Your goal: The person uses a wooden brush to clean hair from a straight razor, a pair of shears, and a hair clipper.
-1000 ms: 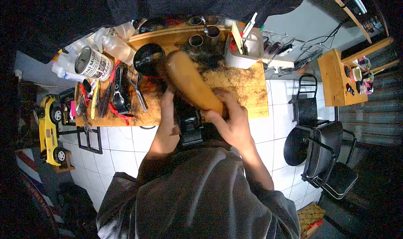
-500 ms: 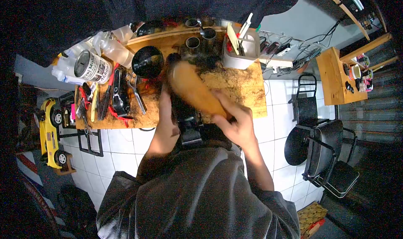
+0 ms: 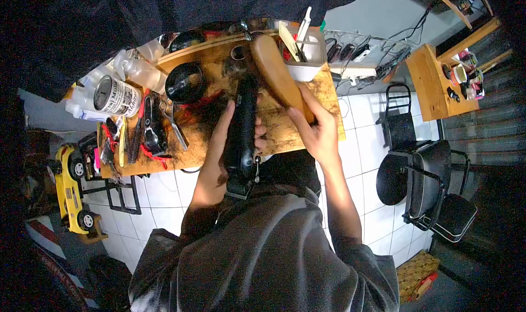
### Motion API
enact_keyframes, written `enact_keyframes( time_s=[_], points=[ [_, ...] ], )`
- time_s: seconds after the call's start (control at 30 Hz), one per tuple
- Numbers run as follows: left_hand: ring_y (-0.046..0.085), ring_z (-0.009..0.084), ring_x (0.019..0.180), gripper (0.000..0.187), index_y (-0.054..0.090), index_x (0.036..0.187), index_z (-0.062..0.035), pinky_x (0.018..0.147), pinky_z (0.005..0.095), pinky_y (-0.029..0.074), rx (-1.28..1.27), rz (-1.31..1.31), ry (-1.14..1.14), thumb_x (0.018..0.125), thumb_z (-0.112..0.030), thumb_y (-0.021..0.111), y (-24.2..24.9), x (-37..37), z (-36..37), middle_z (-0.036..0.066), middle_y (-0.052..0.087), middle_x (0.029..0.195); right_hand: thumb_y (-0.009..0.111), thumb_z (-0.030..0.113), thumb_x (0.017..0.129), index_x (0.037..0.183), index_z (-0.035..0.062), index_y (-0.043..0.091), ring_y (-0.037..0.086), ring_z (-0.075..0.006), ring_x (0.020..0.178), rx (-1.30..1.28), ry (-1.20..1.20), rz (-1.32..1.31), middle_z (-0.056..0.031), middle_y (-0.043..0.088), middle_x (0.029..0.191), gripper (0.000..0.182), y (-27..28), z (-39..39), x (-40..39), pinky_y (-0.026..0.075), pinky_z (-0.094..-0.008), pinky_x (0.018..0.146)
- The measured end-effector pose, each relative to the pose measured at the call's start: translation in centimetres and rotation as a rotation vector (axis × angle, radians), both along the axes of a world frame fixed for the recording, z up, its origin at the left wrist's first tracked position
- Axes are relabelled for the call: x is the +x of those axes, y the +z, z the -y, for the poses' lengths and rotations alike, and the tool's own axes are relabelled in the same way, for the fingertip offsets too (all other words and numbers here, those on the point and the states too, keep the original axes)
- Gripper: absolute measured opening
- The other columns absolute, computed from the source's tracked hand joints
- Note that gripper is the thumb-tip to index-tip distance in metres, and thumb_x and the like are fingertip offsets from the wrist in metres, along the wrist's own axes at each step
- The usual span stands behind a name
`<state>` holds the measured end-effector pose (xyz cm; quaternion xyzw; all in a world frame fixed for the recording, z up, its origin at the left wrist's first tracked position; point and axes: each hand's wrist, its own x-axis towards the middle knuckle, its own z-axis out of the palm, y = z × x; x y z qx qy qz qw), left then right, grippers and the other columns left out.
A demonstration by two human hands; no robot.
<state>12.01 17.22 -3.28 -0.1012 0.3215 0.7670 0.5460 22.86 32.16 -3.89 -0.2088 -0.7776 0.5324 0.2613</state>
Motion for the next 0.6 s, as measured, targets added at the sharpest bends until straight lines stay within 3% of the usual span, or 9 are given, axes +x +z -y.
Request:
enact_keyframes(
  time_s=[0.03, 0.07, 0.1, 0.17, 0.23, 0.3, 0.33, 0.37, 0.6],
  points=[
    [0.054, 0.0184, 0.059, 0.052, 0.055, 0.105, -0.0068, 0.053, 0.03, 0.047, 0.06, 0.035, 0.058, 0.089, -0.056, 0.05, 0.3, 0.1, 0.0, 0.007, 0.058, 0.082, 0.063, 0.0, 0.083, 0.124, -0.0079, 0.052, 0.058, -0.016, 0.103, -0.022, -0.034, -0.07, -0.0218, 0.065, 0.106, 0.043, -0.3, 0.1, 0.8, 0.045, -0.0291, 0.091],
    [0.063, 0.0197, 0.077, 0.051, 0.052, 0.116, -0.0071, 0.067, 0.0314, 0.052, 0.257, 0.077, -0.07, 0.092, -0.052, 0.05, -1.9, -0.9, 1.1, 0.008, 0.06, 0.085, 0.064, -0.001, 0.08, 0.12, -0.0083, 0.055, 0.059, -0.0203, 0.107, -0.114, 0.005, -0.03, -0.0221, 0.064, 0.108, 0.042, -0.4, 0.2, 2.2, 0.044, -0.0302, 0.093],
    [0.063, 0.0197, 0.077, 0.051, 0.052, 0.116, -0.0071, 0.067, 0.0314, 0.052, 0.25, 0.078, -0.064, 0.092, -0.052, 0.05, -2.6, -1.0, 1.0, 0.008, 0.06, 0.085, 0.064, -0.001, 0.08, 0.12, -0.0083, 0.055, 0.059, -0.0203, 0.107, -0.121, 0.011, -0.028, -0.0221, 0.064, 0.108, 0.042, -0.4, 0.1, 3.7, 0.044, -0.0302, 0.093],
    [0.063, 0.0203, 0.079, 0.052, 0.054, 0.114, -0.0046, 0.068, 0.032, 0.052, -0.05, -0.169, 0.122, 0.094, -0.051, 0.045, -3.2, -1.3, 0.2, 0.011, 0.063, 0.088, 0.069, 0.002, 0.077, 0.115, -0.0068, 0.059, 0.061, -0.0265, 0.107, 0.091, 0.453, 0.008, -0.0217, 0.064, 0.11, 0.041, -0.1, -0.4, 5.6, 0.044, -0.0322, 0.093],
    [0.063, 0.0206, 0.078, 0.05, 0.057, 0.111, -0.0043, 0.069, 0.0314, 0.052, 0.035, -0.04, 0.096, 0.096, -0.05, 0.041, -3.3, -1.6, 0.4, 0.011, 0.064, 0.091, 0.073, 0.006, 0.074, 0.111, -0.0057, 0.062, 0.061, -0.0309, 0.108, 0.051, 0.545, 0.028, -0.0212, 0.063, 0.113, 0.041, 0.1, 0.2, 5.7, 0.044, -0.034, 0.094],
    [0.064, 0.0213, 0.079, 0.047, 0.058, 0.109, -0.0049, 0.07, 0.032, 0.053, 0.074, -0.034, -0.056, 0.097, -0.047, 0.041, -2.5, -1.8, -0.3, 0.011, 0.065, 0.091, 0.073, 0.01, 0.076, 0.114, -0.0052, 0.061, 0.062, -0.0307, 0.106, 0.16, 0.529, -0.008, -0.0211, 0.064, 0.112, 0.043, -0.4, 0.0, 5.1, 0.045, -0.0343, 0.093],
    [0.063, 0.0212, 0.077, 0.046, 0.057, 0.108, -0.0037, 0.067, 0.0315, 0.053, -0.131, 0.099, -0.108, 0.097, -0.045, 0.042, -0.7, -1.2, 0.2, 0.011, 0.064, 0.09, 0.072, 0.01, 0.077, 0.116, -0.0043, 0.06, 0.063, -0.0304, 0.104, 0.112, 0.388, 0.051, -0.0218, 0.064, 0.112, 0.043, -0.6, -0.2, 4.6, 0.046, -0.0344, 0.091],
    [0.062, 0.0209, 0.074, 0.049, 0.057, 0.107, -0.0028, 0.062, 0.0318, 0.053, -0.331, -0.155, 0.224, 0.096, -0.048, 0.042, 0.4, 1.0, -1.6, 0.01, 0.063, 0.088, 0.071, 0.011, 0.079, 0.118, -0.0034, 0.059, 0.064, -0.0301, 0.103, 0.064, 0.248, 0.11, -0.0225, 0.064, 0.111, 0.043, -0.8, -0.3, 4.0, 0.047, -0.0344, 0.09],
    [0.06, 0.018, 0.074, 0.051, 0.053, 0.117, -0.0035, 0.064, 0.0332, 0.054, 0.213, 0.145, -0.039, 0.096, -0.048, 0.043, -0.4, 0.4, -2.3, 0.007, 0.06, 0.087, 0.066, 0.01, 0.085, 0.124, -0.0038, 0.053, 0.063, -0.0192, 0.101, -0.009, 0.073, -0.061, -0.0204, 0.065, 0.109, 0.044, 0.3, -2.9, 1.3, 0.046, -0.028, 0.087]
  ],
)
